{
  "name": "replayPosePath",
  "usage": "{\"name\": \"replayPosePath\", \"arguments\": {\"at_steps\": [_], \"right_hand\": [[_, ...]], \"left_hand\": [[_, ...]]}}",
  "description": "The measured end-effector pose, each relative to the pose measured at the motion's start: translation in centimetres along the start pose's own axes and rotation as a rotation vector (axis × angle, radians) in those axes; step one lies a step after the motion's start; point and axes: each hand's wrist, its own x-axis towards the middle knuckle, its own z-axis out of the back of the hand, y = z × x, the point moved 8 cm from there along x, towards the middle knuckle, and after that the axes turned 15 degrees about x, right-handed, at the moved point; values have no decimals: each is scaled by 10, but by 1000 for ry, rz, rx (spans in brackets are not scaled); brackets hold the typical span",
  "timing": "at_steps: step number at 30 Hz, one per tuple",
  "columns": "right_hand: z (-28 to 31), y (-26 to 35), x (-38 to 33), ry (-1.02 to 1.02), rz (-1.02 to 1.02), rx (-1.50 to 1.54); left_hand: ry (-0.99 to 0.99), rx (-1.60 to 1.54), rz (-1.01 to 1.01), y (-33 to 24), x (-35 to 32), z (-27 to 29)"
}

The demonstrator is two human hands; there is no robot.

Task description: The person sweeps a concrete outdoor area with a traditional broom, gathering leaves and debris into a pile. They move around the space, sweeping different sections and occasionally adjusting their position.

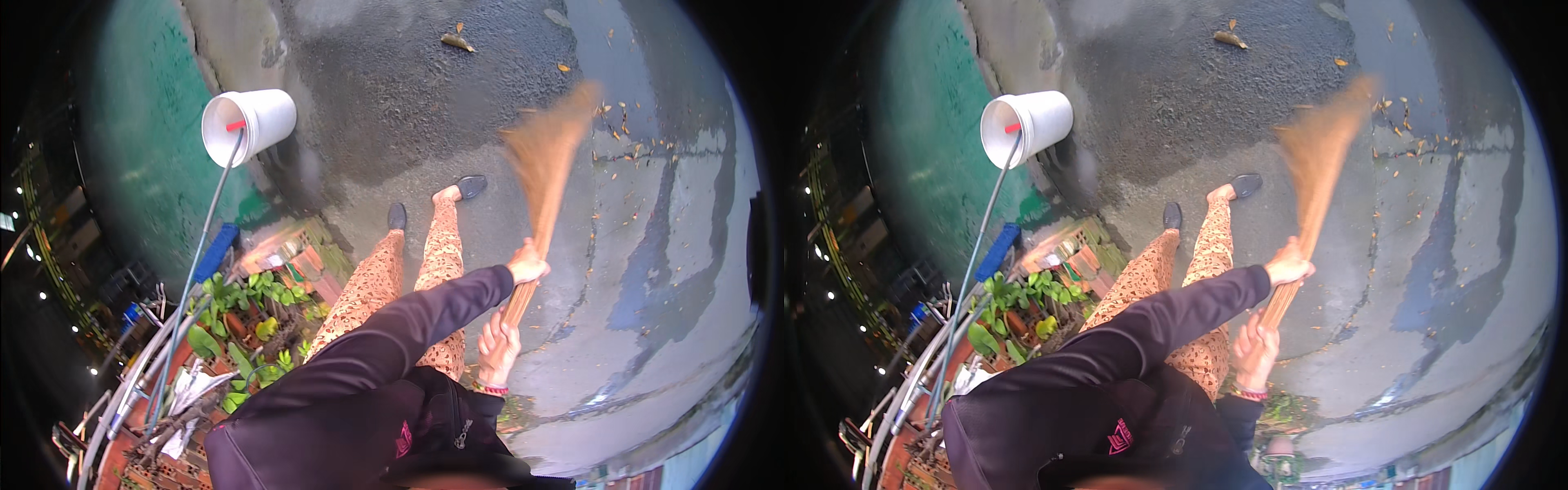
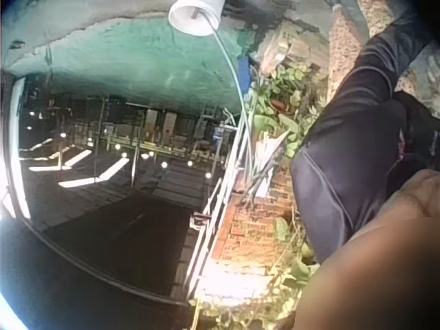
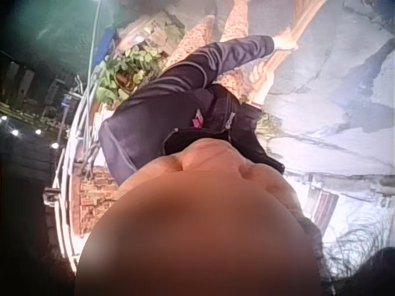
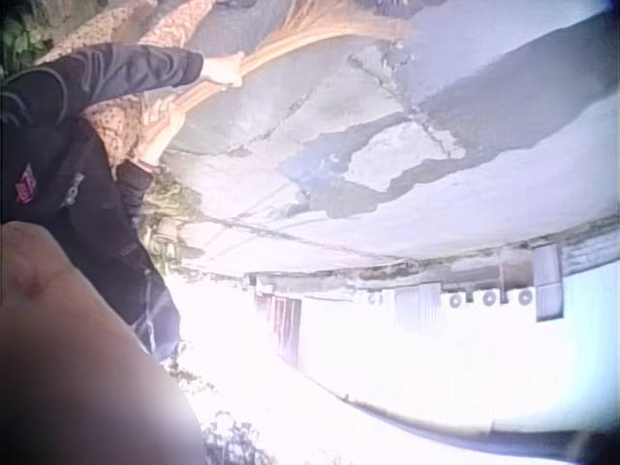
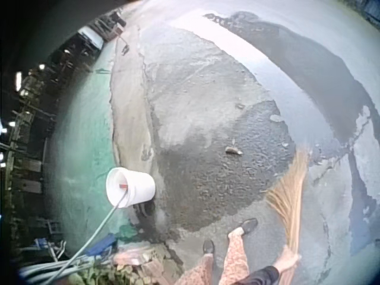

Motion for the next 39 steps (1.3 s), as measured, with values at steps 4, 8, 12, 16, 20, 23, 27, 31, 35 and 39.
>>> {"name": "replayPosePath", "arguments": {"at_steps": [4, 8, 12, 16, 20, 23, 27, 31, 35, 39], "right_hand": [[-41, -17, 14, -124, 571, -256], [-60, -93, 0, 69, -26, -365], [-41, -156, -25, 178, -495, -504], [-43, -239, 19, 131, -831, -569], [-55, -249, 57, 66, -951, -324], [-50, -153, 67, 28, -654, -185], [-72, -60, 75, 38, -85, -107], [-120, -97, 77, 85, 331, -686], [-107, -184, 59, 139, -21, -686], [-113, -241, 53, 359, -464, -621]], "left_hand": [[504, 28, -231, -90, -41, 12], [103, -43, -273, -63, -100, 104], [-535, -186, -102, 64, -146, 220], [-629, -454, 138, 197, -166, 316], [-678, -427, 282, 233, -125, 338], [-595, -204, 89, 143, -41, 266], [-314, -54, -16, 0, 27, 167], [201, -145, -380, -68, -12, 187], [-50, -197, -474, -33, -87, 260], [-566, -283, -206, 59, -142, 354]]}}
